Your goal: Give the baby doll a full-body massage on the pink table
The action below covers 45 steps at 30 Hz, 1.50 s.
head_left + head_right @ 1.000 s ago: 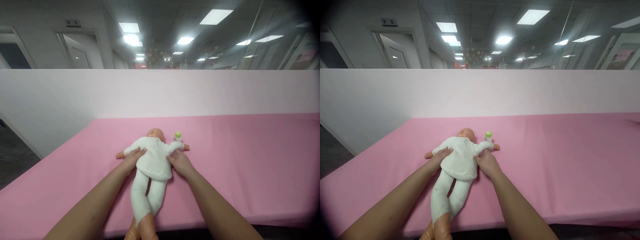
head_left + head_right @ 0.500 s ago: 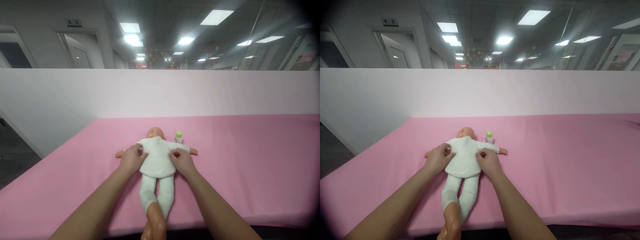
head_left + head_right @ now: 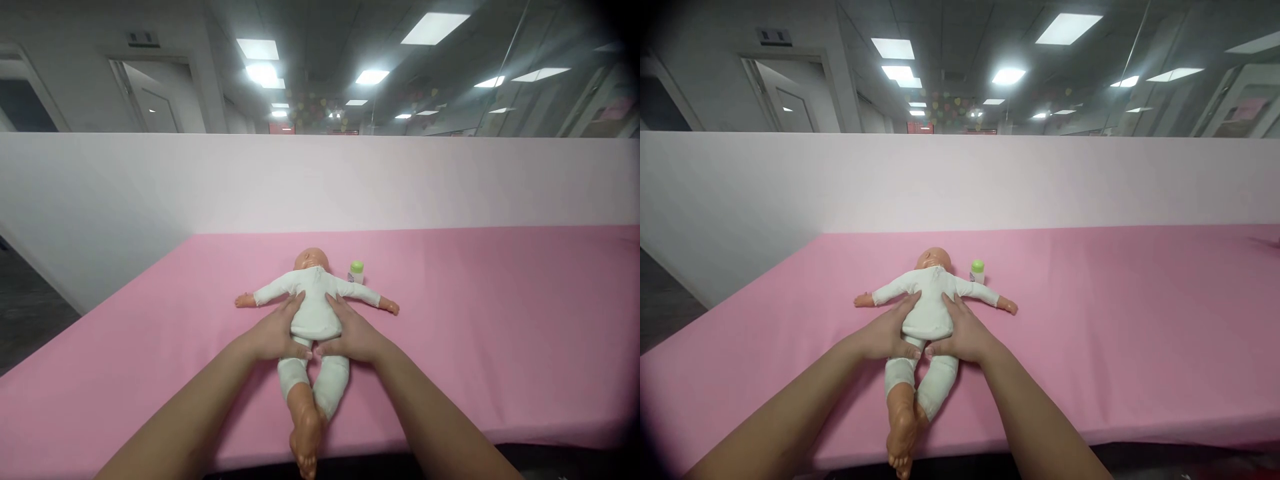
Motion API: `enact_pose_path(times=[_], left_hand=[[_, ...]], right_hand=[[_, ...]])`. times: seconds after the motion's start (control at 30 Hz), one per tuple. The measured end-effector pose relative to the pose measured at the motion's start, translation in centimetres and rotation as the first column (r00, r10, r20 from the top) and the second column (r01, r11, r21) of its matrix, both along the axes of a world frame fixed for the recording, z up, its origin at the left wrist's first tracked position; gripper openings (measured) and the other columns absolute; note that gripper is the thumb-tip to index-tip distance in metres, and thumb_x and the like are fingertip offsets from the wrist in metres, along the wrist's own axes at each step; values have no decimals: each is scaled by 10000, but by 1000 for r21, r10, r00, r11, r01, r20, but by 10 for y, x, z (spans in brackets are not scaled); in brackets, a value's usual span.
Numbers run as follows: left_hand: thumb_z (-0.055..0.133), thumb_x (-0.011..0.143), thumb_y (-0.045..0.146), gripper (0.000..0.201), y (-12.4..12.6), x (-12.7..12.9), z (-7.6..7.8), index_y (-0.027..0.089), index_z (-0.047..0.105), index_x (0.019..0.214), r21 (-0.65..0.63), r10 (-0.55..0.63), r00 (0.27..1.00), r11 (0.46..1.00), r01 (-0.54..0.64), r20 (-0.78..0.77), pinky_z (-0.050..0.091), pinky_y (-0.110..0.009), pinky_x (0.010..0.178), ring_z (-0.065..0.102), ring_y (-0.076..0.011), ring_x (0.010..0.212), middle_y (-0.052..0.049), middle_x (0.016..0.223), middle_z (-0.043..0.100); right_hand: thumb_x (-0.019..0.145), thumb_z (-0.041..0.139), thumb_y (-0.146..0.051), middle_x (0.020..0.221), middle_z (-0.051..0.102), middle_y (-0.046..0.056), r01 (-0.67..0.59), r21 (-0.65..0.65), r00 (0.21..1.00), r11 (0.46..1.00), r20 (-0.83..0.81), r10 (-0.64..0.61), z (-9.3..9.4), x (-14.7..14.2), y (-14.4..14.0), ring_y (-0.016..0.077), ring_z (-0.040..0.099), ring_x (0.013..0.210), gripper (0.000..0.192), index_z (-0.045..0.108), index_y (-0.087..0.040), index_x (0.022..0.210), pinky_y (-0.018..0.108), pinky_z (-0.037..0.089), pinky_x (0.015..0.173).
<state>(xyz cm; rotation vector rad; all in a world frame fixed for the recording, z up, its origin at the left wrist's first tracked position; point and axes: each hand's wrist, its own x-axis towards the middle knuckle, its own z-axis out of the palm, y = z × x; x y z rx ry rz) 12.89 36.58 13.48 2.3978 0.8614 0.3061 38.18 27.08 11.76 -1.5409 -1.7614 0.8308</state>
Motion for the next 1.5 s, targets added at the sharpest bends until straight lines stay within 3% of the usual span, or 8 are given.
enact_pose_path(times=[0.4,0.57,0.73,0.87,1.03,1.2,1.37,1.5], left_hand=[[892,619,456,1305,6,-8,10,339,104,1652,5,-42,999,999,42,-5,308,-534,1208,198,-405,1546,-81,1713,156],[881,612,582,1219,1,-8,17,340,252,1628,122,63,998,991,-59,-29,300,-580,1186,187,-433,1540,-128,1691,205],[706,807,631,753,-18,3,28,251,565,1441,348,122,984,924,-161,132,420,-490,1071,502,-365,1316,-144,1414,548],[628,888,510,330,-36,20,30,222,726,1017,372,14,988,926,-71,154,490,-379,828,631,-255,916,-72,964,672],[543,859,228,202,-38,35,19,245,743,882,360,28,999,932,-38,33,446,-361,749,641,-244,840,-46,858,693],[578,814,246,142,-31,35,16,241,704,749,305,95,995,948,-91,2,390,-337,649,629,-227,739,-24,768,688],[572,868,318,199,-25,31,12,227,624,699,216,144,984,963,-165,109,375,-309,598,592,-185,668,2,703,649],[645,829,336,114,-23,30,8,226,674,835,317,157,968,924,-214,197,436,-329,663,609,-207,762,-27,826,667]], right_hand=[[666,839,-213,1599,409,98,-96,-7,946,995,-311,89,15,7,-7,346,449,1421,1208,134,-324,1642,467,490,1060],[706,833,-312,1616,368,114,45,88,988,995,-150,-31,12,8,-7,367,385,1454,1037,315,-292,1604,519,423,1117],[771,784,-331,1351,598,84,154,394,988,906,-60,-142,9,-8,-8,297,522,1297,468,680,-260,1222,454,425,1097],[816,679,-222,865,660,26,145,487,988,862,-22,-153,8,-23,-7,212,616,856,33,649,-233,811,340,493,795],[825,612,-173,761,672,-9,72,347,976,935,168,-137,8,-30,-2,169,574,734,164,630,-225,670,290,385,654],[832,623,-200,647,629,-17,44,304,960,952,249,-124,10,-31,-1,149,504,611,240,588,-218,595,289,295,575],[855,639,-220,737,639,-13,85,387,979,918,137,-149,5,-31,-1,158,558,695,189,587,-219,674,274,373,630],[829,682,-201,849,654,12,141,467,978,873,68,-195,0,-29,2,191,600,816,59,634,-224,803,306,453,755]])
